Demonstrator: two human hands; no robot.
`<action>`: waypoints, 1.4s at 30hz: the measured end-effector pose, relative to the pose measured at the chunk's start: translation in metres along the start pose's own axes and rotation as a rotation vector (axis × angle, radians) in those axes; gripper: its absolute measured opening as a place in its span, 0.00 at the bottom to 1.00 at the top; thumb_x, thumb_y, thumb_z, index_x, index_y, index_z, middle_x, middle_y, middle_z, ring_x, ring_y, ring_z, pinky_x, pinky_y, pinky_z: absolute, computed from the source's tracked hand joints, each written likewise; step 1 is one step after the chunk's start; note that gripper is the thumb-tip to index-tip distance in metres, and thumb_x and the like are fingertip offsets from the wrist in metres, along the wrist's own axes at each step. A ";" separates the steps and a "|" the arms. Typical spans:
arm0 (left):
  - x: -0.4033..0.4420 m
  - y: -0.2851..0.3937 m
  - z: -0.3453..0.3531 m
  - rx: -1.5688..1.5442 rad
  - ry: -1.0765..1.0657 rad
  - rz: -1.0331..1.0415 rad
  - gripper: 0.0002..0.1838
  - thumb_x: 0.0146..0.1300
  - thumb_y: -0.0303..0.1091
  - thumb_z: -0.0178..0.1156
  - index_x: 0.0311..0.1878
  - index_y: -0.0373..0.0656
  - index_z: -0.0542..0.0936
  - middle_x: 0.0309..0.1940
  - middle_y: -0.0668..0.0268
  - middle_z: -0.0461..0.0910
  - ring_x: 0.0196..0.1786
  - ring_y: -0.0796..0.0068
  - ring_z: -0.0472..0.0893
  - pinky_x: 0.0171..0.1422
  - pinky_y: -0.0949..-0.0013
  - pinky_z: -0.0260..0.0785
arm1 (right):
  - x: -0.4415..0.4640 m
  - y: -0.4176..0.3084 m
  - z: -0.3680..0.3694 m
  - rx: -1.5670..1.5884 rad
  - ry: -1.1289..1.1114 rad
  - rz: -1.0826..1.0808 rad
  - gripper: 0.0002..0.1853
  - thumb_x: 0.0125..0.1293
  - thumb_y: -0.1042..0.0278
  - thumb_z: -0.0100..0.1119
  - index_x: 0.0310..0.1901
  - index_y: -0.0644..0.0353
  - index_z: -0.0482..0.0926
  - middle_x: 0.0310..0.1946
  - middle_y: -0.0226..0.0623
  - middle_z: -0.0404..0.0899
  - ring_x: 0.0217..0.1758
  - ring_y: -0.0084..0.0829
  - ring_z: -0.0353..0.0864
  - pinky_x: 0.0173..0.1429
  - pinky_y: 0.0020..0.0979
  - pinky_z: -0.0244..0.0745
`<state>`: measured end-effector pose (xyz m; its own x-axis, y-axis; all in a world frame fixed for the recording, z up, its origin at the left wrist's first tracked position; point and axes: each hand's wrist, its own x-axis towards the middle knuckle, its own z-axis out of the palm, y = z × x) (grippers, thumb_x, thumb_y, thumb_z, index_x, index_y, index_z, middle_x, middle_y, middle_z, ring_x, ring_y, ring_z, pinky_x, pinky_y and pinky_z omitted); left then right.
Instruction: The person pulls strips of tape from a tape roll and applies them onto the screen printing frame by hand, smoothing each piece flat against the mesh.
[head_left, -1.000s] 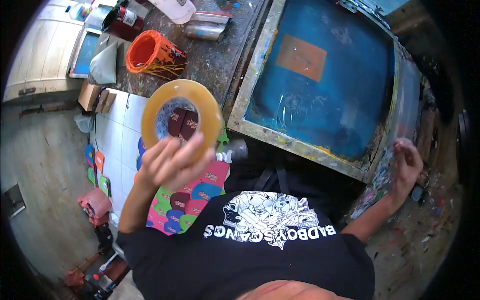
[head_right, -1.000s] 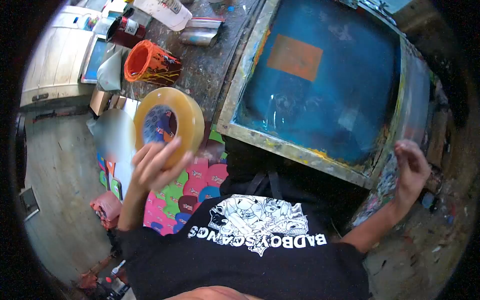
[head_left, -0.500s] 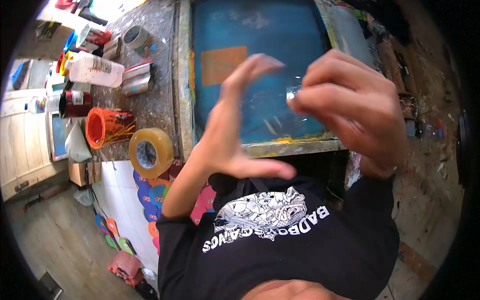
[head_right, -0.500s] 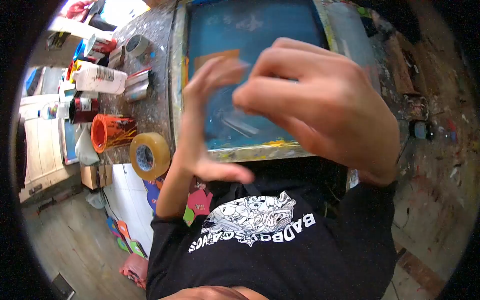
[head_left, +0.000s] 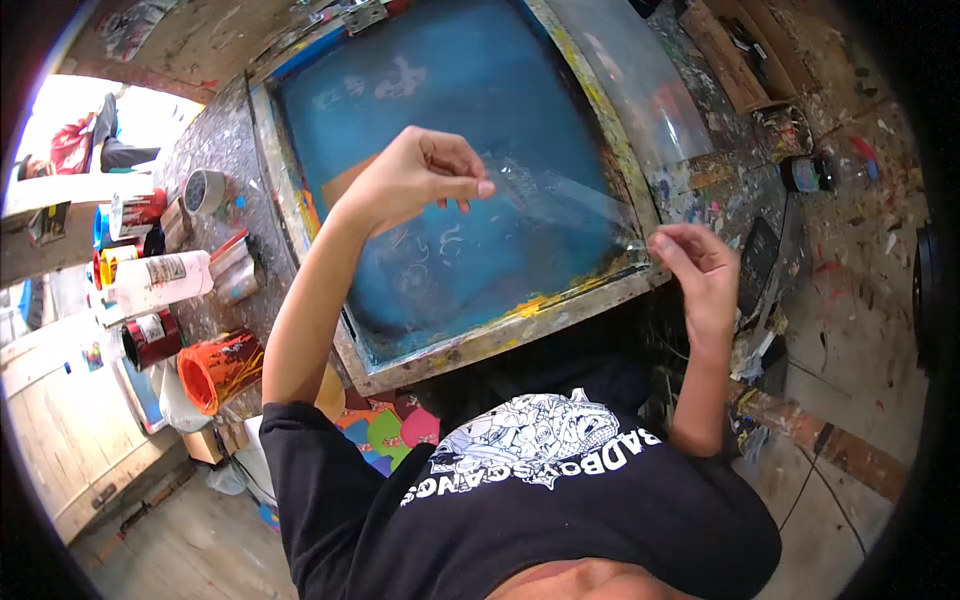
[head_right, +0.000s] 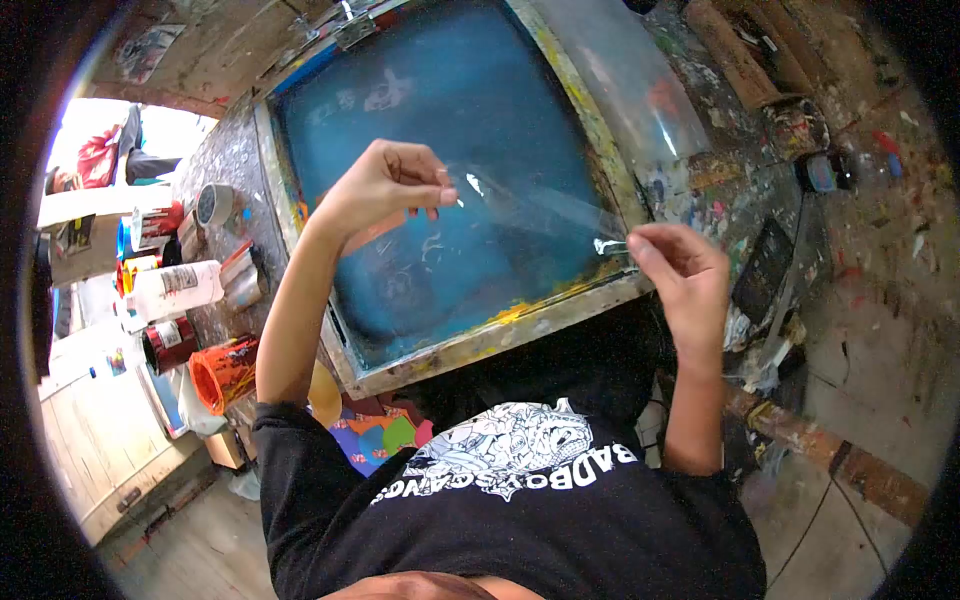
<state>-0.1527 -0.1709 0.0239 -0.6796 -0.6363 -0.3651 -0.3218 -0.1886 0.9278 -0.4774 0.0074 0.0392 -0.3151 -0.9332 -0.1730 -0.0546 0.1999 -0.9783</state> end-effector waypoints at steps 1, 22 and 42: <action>0.010 0.004 -0.003 0.094 0.016 0.013 0.10 0.63 0.35 0.77 0.41 0.41 0.87 0.31 0.70 0.88 0.32 0.83 0.85 0.33 0.77 0.70 | -0.006 0.008 -0.001 -0.009 0.010 0.047 0.06 0.69 0.75 0.70 0.46 0.63 0.88 0.37 0.31 0.89 0.38 0.18 0.85 0.42 0.21 0.77; 0.114 -0.026 -0.023 0.518 0.116 0.205 0.18 0.60 0.35 0.78 0.48 0.35 0.85 0.34 0.65 0.89 0.37 0.81 0.84 0.41 0.72 0.74 | -0.036 0.035 0.064 -0.348 0.047 0.141 0.23 0.62 0.78 0.74 0.57 0.62 0.75 0.28 0.33 0.86 0.21 0.12 0.76 0.24 0.21 0.69; 0.094 -0.035 0.025 0.972 0.686 0.419 0.23 0.59 0.36 0.72 0.56 0.42 0.79 0.43 0.61 0.83 0.50 0.60 0.83 0.53 0.58 0.78 | 0.015 0.000 0.074 -1.343 -0.315 0.162 0.31 0.49 0.62 0.77 0.55 0.60 0.75 0.45 0.50 0.85 0.49 0.55 0.87 0.53 0.52 0.81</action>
<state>-0.2220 -0.2051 -0.0451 -0.4588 -0.8257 0.3281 -0.7139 0.5624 0.4171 -0.4120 -0.0290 0.0280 -0.1907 -0.8638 -0.4663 -0.9541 0.2748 -0.1189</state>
